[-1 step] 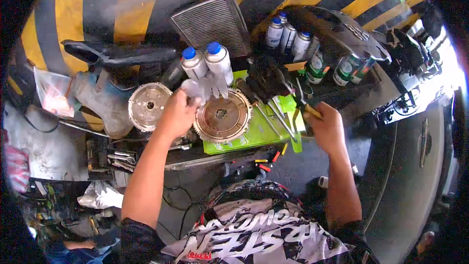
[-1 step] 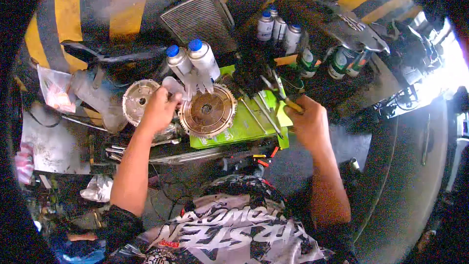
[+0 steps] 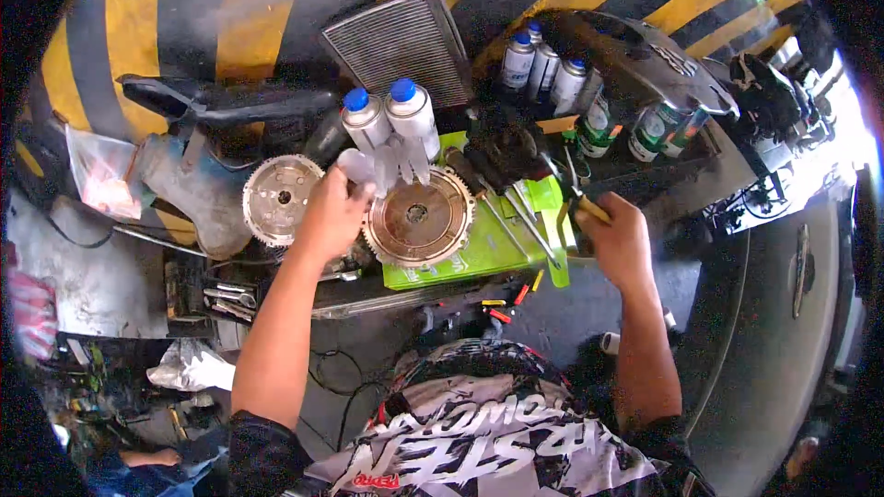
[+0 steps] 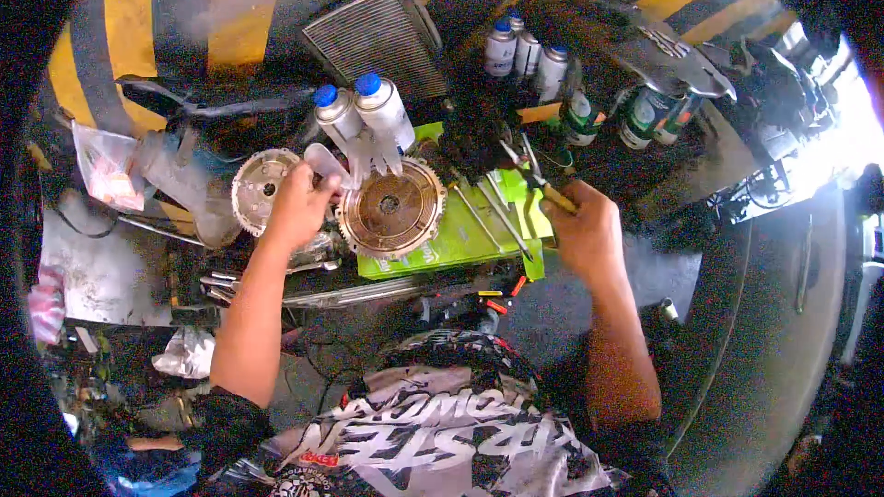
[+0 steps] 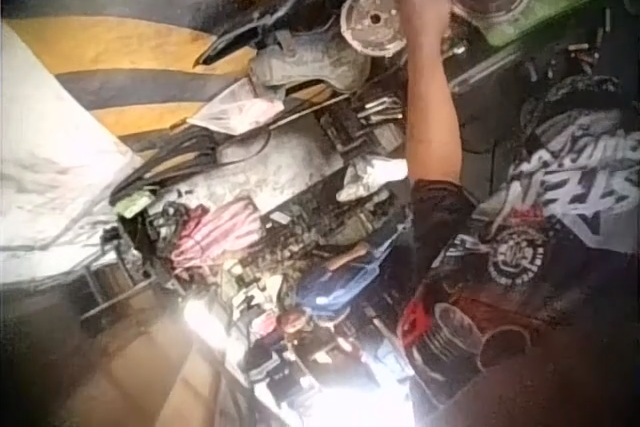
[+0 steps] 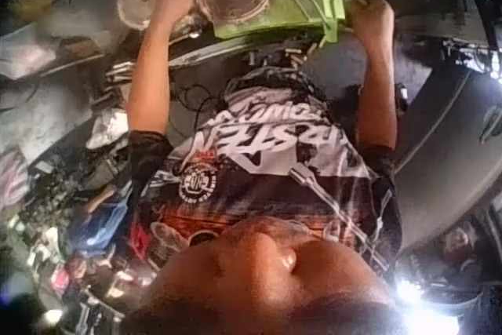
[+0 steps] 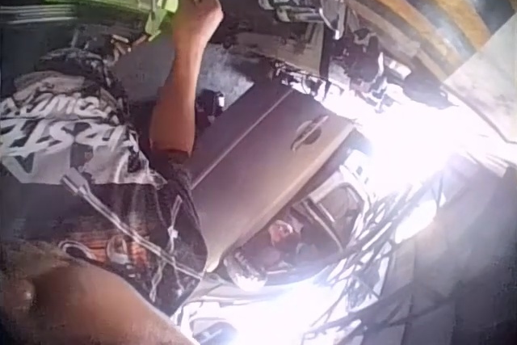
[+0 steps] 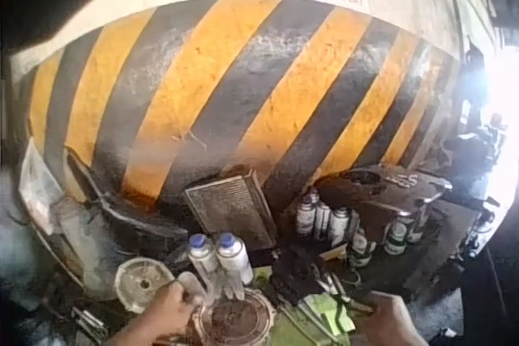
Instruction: Inspecting and cleaning automotive components, including flywheels and fan clutches.
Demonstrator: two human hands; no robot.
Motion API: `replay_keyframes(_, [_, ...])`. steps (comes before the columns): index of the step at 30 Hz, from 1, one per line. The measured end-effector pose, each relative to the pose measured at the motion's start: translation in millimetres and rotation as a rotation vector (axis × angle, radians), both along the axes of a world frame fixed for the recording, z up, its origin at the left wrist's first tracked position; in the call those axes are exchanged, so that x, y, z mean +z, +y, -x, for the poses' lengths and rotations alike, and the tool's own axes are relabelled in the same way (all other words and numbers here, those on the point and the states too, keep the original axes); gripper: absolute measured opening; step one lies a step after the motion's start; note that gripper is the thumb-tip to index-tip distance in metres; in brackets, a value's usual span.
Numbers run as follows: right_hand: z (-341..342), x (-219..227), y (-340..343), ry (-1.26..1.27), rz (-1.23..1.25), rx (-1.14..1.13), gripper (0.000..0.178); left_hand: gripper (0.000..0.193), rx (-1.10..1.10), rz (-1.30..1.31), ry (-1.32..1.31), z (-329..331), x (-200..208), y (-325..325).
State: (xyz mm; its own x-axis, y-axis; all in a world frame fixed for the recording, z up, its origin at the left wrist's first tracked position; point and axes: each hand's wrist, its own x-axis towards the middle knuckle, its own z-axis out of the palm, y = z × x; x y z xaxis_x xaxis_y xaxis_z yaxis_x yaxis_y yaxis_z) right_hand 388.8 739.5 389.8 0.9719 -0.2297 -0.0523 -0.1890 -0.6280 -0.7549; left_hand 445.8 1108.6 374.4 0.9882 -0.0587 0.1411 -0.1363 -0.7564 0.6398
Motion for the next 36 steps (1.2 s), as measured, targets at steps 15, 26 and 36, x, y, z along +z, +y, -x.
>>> replay_keyframes(15, [-35, -56, -9, -0.059, 0.275, 0.145, 0.03, 0.03, 0.236, -0.25, -0.037, -14, -56, -3])
replay_keyframes(26, [-64, -73, 9, -0.014, 0.184, 0.262, 0.028, 0.033, 0.226, -0.135, -0.076, -18, -68, -1])
replay_keyframes(36, [-68, -77, 21, 0.004, 0.189, 0.255, 0.033, 0.041, 0.266, -0.135, 0.108, -17, -54, -8])
